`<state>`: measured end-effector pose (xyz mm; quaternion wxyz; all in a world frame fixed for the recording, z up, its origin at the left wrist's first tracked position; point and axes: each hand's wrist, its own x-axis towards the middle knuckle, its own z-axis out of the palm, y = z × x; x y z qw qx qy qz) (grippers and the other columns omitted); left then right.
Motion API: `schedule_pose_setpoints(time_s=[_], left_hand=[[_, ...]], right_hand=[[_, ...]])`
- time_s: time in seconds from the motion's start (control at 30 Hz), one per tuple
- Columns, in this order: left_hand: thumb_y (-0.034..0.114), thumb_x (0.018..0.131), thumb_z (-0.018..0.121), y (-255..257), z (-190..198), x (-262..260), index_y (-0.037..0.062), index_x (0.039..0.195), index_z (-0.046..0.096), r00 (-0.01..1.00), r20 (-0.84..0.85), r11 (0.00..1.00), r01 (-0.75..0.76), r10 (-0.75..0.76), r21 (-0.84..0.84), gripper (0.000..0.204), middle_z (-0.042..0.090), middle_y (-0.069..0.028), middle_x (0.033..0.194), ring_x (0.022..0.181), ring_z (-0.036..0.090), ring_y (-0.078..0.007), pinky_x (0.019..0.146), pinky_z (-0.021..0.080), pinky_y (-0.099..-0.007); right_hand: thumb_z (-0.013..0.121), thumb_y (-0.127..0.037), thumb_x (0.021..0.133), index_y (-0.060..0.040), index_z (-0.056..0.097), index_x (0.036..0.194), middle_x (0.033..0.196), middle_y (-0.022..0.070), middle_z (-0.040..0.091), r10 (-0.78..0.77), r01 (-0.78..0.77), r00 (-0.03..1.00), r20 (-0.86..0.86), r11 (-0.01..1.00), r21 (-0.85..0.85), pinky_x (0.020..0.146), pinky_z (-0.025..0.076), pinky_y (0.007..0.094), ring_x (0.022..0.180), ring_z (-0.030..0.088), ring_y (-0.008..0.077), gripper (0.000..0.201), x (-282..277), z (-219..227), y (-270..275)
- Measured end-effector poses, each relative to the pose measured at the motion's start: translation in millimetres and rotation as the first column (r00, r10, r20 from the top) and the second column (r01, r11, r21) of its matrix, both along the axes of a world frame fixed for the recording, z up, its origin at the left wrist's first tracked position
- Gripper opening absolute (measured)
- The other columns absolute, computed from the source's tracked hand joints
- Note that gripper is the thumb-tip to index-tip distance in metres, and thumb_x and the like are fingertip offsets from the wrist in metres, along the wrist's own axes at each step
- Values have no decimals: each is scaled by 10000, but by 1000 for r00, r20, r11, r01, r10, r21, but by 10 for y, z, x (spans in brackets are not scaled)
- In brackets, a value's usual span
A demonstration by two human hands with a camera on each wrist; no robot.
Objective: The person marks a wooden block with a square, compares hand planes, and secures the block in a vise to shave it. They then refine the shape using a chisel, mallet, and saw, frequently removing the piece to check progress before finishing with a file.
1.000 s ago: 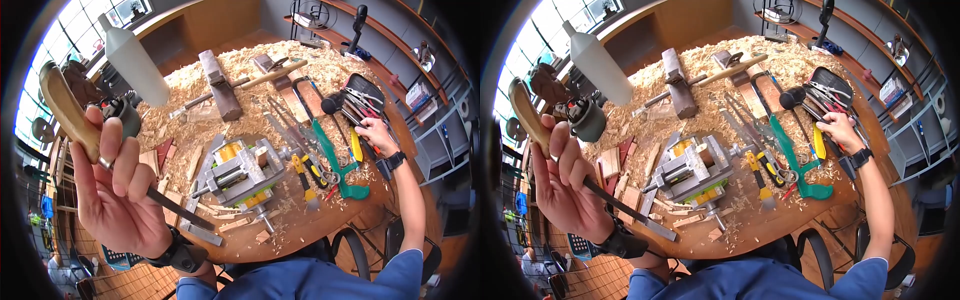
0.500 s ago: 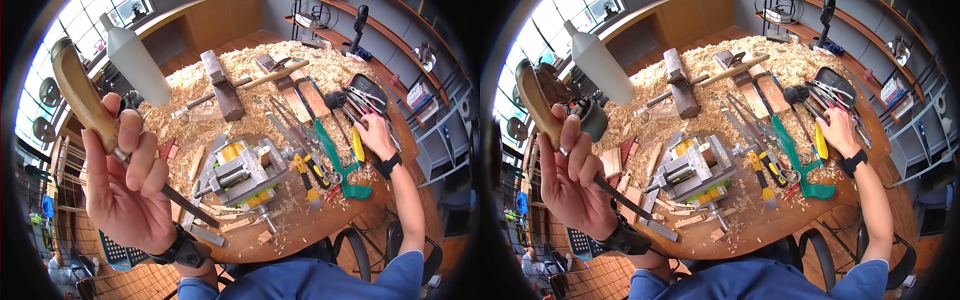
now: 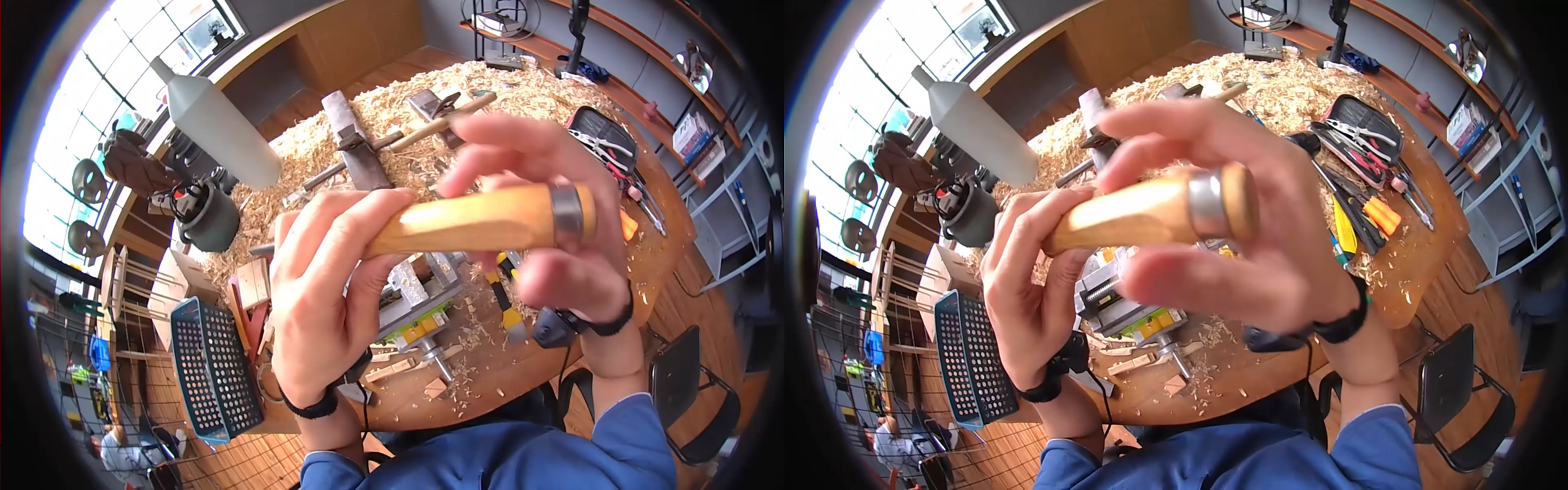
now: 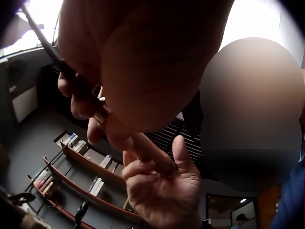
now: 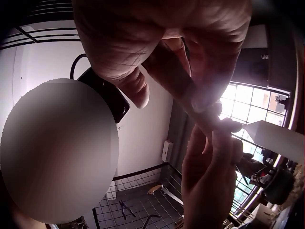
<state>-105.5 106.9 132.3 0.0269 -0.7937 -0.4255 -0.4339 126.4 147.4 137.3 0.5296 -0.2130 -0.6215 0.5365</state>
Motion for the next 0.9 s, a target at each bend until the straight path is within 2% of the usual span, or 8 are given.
schedule_pose_setpoints(time_s=[0.13, 0.3, 0.47, 0.57, 0.67, 0.73, 0.83, 0.9], left_hand=[[103, 847, 762, 24, 54, -18, 70, 1181, 789, 972, -232, 997, -18, 34, 72, 337, 735, -69, 1014, 914, 685, -249, 902, 451, -393], [139, 773, 791, 69, -101, 198, 138, 1106, 841, 951, -302, 991, 103, -71, 88, 337, 758, -44, 1067, 956, 705, -227, 994, 492, -420], [144, 843, 862, 63, -112, 63, 41, 1118, 831, 995, -89, 938, -14, 48, 346, 296, 790, -141, 1173, 1107, 730, -298, 1017, 544, -462], [119, 870, 867, -356, -77, -194, -4, 1132, 802, 983, 24, 982, -183, 182, 54, 297, 782, -177, 1124, 1087, 729, -333, 965, 559, -443], [111, 928, 811, -664, -266, -547, -27, 1177, 750, 934, -158, 902, -351, 320, -249, 291, 734, -182, 1064, 996, 702, -353, 899, 546, -411], [119, 974, 766, -833, -635, -771, -26, 1247, 711, 898, -292, 858, -415, 331, -304, 315, 703, -177, 1057, 946, 674, -351, 858, 540, -409], [104, 1008, 717, -1008, -985, -751, -21, 1304, 667, 917, -102, 735, -372, 386, -566, 325, 668, -179, 1016, 893, 644, -335, 812, 530, -427], [102, 1007, 716, -971, -1037, -764, -20, 1300, 662, 917, -132, 768, -388, 376, -509, 322, 662, -179, 1006, 891, 648, -335, 805, 529, -428]], right_hand=[[931, -427, 768, 56, 684, 1358, 1265, 193, 731, 10, 15, 975, 222, 994, -109, 810, 610, 306, 938, 758, 230, 801, 249, -44, -163], [813, -148, 944, 53, 664, 1204, 872, 188, 686, -105, -139, 739, 665, 942, 304, 679, 535, 381, 756, 708, 192, 361, 256, -274, -88], [747, -157, 1009, -1, 662, 1116, 759, 41, 615, -84, 29, 852, 516, 993, 114, 578, 481, 360, 623, 621, 147, 207, 136, -417, -48], [727, -125, 1002, -42, 630, 972, 751, 6, 619, 100, -21, 966, 239, 950, -312, 509, 465, 258, 519, 552, 70, 131, 146, -442, 162], [721, -64, 962, -32, 633, 931, 732, 14, 633, 133, -97, 988, 80, 931, -352, 498, 461, 262, 523, 577, 85, 99, 62, -584, 412], [749, -41, 919, -19, 681, 899, 717, 15, 639, 140, -82, 973, 183, 953, -291, 505, 472, 270, 534, 599, 92, 75, -6, -638, 522], [794, -37, 907, 0, 755, 1026, 839, 60, 738, 252, -171, 908, 334, 952, -253, 515, 482, 232, 567, 631, 75, 130, -119, -796, 627], [833, -62, 886, 2, 771, 1011, 832, 52, 758, 252, -217, 908, 336, 966, -137, 516, 488, 247, 566, 639, 72, 154, -208, -870, 658]])
